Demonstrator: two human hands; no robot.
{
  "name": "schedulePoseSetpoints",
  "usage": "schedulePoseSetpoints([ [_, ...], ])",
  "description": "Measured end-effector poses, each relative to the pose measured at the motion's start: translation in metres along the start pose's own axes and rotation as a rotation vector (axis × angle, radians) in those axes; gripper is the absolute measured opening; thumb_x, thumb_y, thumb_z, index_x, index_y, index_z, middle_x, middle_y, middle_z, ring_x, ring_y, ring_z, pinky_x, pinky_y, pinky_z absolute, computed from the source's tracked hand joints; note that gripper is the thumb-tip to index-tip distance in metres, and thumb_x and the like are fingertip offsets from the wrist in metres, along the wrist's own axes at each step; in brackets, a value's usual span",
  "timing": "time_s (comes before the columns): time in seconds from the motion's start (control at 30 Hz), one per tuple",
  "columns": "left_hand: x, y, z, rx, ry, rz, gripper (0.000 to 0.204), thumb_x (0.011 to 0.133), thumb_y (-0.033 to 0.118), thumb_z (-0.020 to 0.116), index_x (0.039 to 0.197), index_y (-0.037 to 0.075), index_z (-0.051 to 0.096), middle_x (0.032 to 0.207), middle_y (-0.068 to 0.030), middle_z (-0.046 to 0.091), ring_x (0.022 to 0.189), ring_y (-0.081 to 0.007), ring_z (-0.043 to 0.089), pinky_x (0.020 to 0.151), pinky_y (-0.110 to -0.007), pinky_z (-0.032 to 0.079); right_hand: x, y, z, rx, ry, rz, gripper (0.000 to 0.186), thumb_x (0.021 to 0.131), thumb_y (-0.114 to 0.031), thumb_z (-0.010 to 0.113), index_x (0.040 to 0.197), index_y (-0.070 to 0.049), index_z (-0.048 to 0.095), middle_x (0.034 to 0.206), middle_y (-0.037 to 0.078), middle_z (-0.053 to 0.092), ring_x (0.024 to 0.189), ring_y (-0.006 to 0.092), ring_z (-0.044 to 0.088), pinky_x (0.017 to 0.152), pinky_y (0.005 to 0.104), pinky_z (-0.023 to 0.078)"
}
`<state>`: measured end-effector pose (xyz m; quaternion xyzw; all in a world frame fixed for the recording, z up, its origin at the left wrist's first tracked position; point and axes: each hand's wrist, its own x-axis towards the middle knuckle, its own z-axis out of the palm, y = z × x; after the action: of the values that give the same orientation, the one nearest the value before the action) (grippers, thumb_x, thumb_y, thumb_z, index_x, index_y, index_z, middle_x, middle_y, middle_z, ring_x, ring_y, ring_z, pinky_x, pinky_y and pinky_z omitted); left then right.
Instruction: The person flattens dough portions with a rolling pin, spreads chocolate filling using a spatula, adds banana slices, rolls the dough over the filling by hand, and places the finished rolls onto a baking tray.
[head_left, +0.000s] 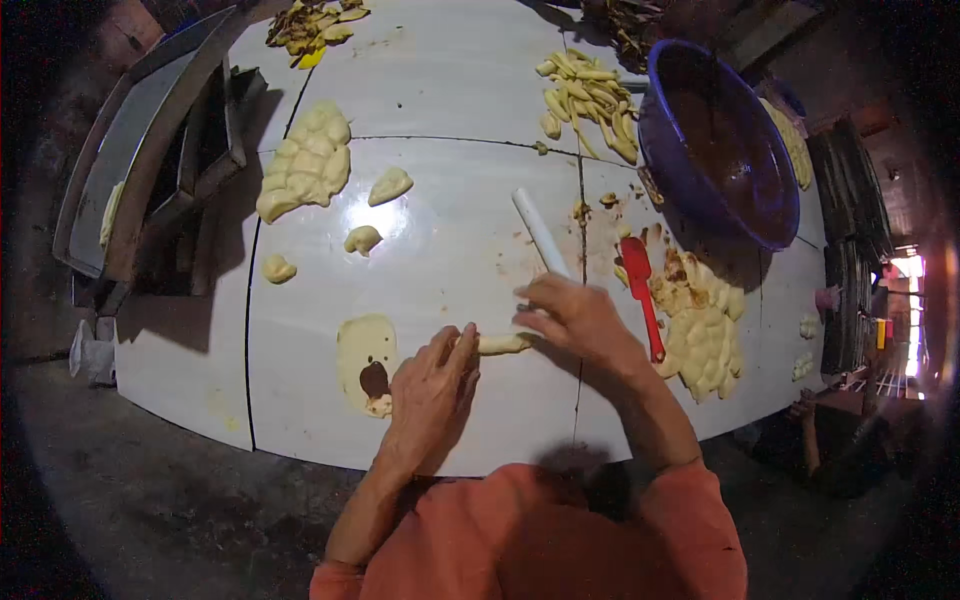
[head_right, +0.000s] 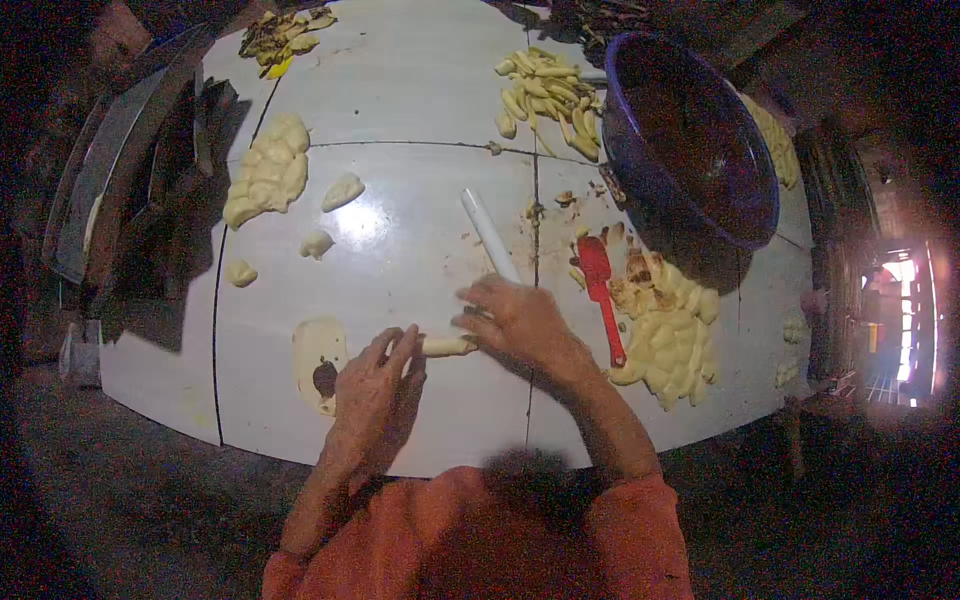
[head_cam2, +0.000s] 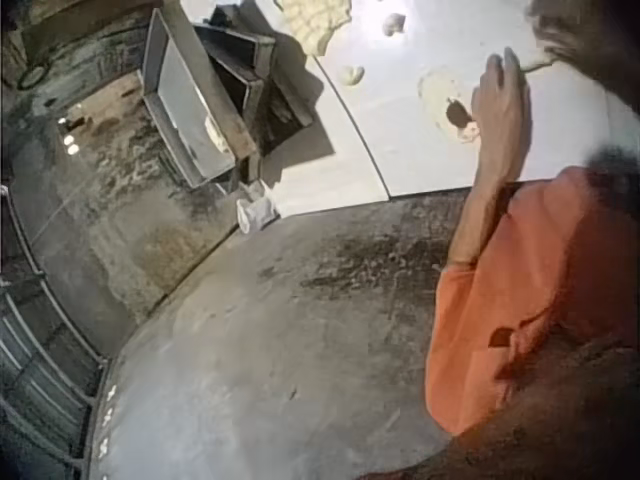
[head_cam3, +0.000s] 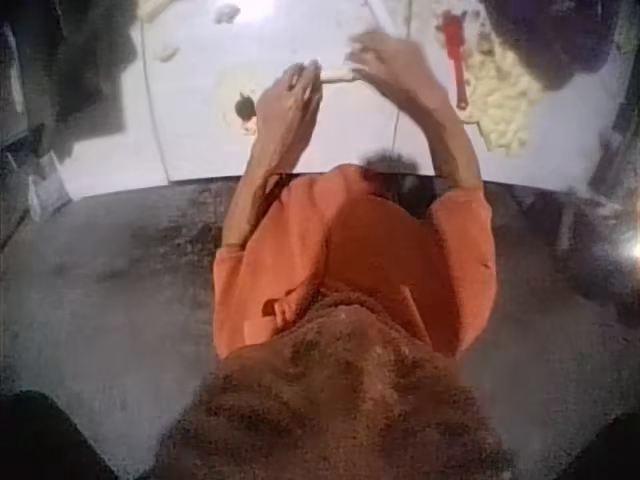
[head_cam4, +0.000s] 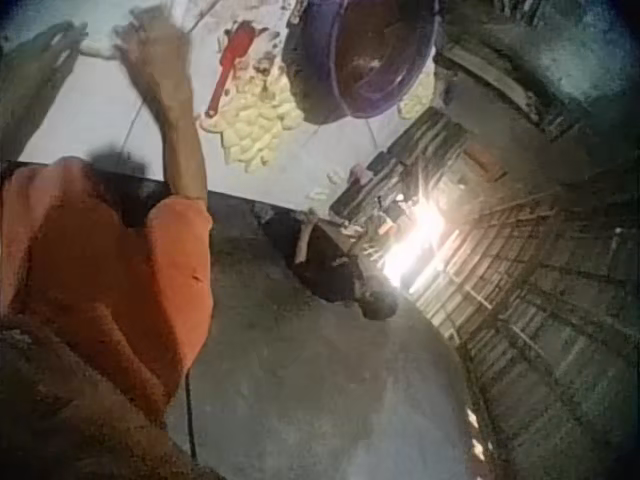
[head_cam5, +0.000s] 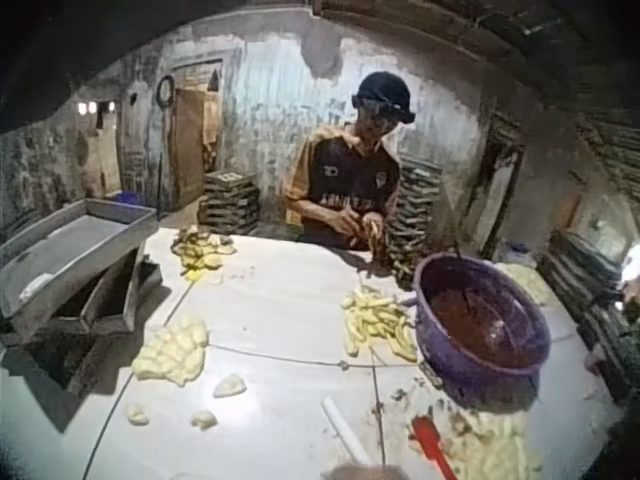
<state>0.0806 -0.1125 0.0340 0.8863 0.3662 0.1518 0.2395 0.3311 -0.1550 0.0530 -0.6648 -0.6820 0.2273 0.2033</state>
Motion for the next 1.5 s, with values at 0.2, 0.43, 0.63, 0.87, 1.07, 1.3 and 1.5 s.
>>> schedulePoseSetpoints([
  [0.2, -0.032, -0.013, -0.036, -0.058, 0.120, -0.099, 0.045, 0.086, 0.013, 0.079, 0.129, 0.006, 0.067, 0.124, -0.0161, 0.067, 0.085, -0.0304, 0.070, 0.073, -0.040, 0.056, 0.108, 0.156, -0.064, -0.355, 0.608, 0.309, 0.035, 0.094, -0.029, 0.067, 0.120, -0.006, 0.071, 0.119, 0.022, 0.070, 0.111, 0.0412, 0.067, 0.096, 0.0486, 0.052],
  [0.43, -0.114, -0.046, -0.040, 0.020, 0.301, -0.346, 0.025, 0.091, 0.010, 0.075, 0.115, 0.003, 0.074, 0.111, -0.0162, 0.072, 0.096, -0.0326, 0.073, 0.079, -0.040, 0.058, 0.170, 0.217, -0.089, -0.562, 0.395, 0.581, 0.035, 0.088, -0.031, 0.066, 0.110, -0.005, 0.076, 0.109, 0.022, 0.073, 0.103, 0.0412, 0.070, 0.088, 0.0518, 0.055],
  [0.63, -0.135, -0.056, -0.035, 0.000, 0.336, -0.429, 0.018, 0.095, 0.010, 0.070, 0.110, 0.002, 0.076, 0.112, -0.0153, 0.072, 0.092, -0.0289, 0.073, 0.073, -0.038, 0.060, 0.149, 0.229, -0.089, -0.096, 0.395, 0.455, 0.042, 0.086, -0.038, 0.068, 0.103, 0.000, 0.076, 0.089, 0.012, 0.075, 0.085, 0.0200, 0.071, 0.078, 0.0357, 0.052],
  [0.87, -0.121, -0.056, -0.038, -0.022, 0.349, -0.383, 0.017, 0.094, 0.007, 0.070, 0.109, 0.003, 0.076, 0.111, -0.0148, 0.072, 0.089, -0.0268, 0.073, 0.068, -0.035, 0.060, 0.114, 0.202, -0.080, 0.243, 0.394, 0.433, 0.044, 0.088, -0.033, 0.072, 0.113, 0.003, 0.075, 0.097, 0.010, 0.077, 0.089, 0.0176, 0.071, 0.080, 0.0312, 0.052],
  [1.07, -0.128, -0.066, -0.021, 0.036, 0.406, -0.372, 0.018, 0.094, 0.007, 0.071, 0.110, -0.001, 0.075, 0.114, -0.0171, 0.071, 0.093, -0.0295, 0.073, 0.074, -0.037, 0.060, 0.110, 0.182, -0.075, -0.328, 0.532, 0.383, 0.041, 0.089, -0.035, 0.070, 0.114, -0.003, 0.076, 0.110, 0.025, 0.074, 0.105, 0.0426, 0.070, 0.092, 0.0490, 0.054],
  [1.3, -0.126, -0.073, -0.001, 0.098, 0.526, -0.304, 0.024, 0.094, 0.005, 0.067, 0.117, -0.001, 0.071, 0.115, -0.0198, 0.069, 0.100, -0.0308, 0.070, 0.070, -0.036, 0.060, 0.189, 0.194, -0.060, -0.424, 0.499, 0.415, 0.042, 0.087, -0.041, 0.069, 0.099, -0.001, 0.077, 0.095, 0.024, 0.074, 0.093, 0.0431, 0.071, 0.083, 0.0537, 0.055],
  [1.5, -0.126, -0.076, 0.001, 0.104, 0.567, -0.309, 0.027, 0.087, 0.006, 0.073, 0.114, 0.000, 0.073, 0.110, -0.0168, 0.072, 0.095, -0.0344, 0.071, 0.081, -0.042, 0.057, 0.202, 0.233, -0.060, -0.400, 0.544, 0.503, 0.051, 0.089, -0.048, 0.065, 0.102, -0.001, 0.077, 0.101, 0.030, 0.073, 0.095, 0.0447, 0.072, 0.082, 0.0547, 0.055],
])
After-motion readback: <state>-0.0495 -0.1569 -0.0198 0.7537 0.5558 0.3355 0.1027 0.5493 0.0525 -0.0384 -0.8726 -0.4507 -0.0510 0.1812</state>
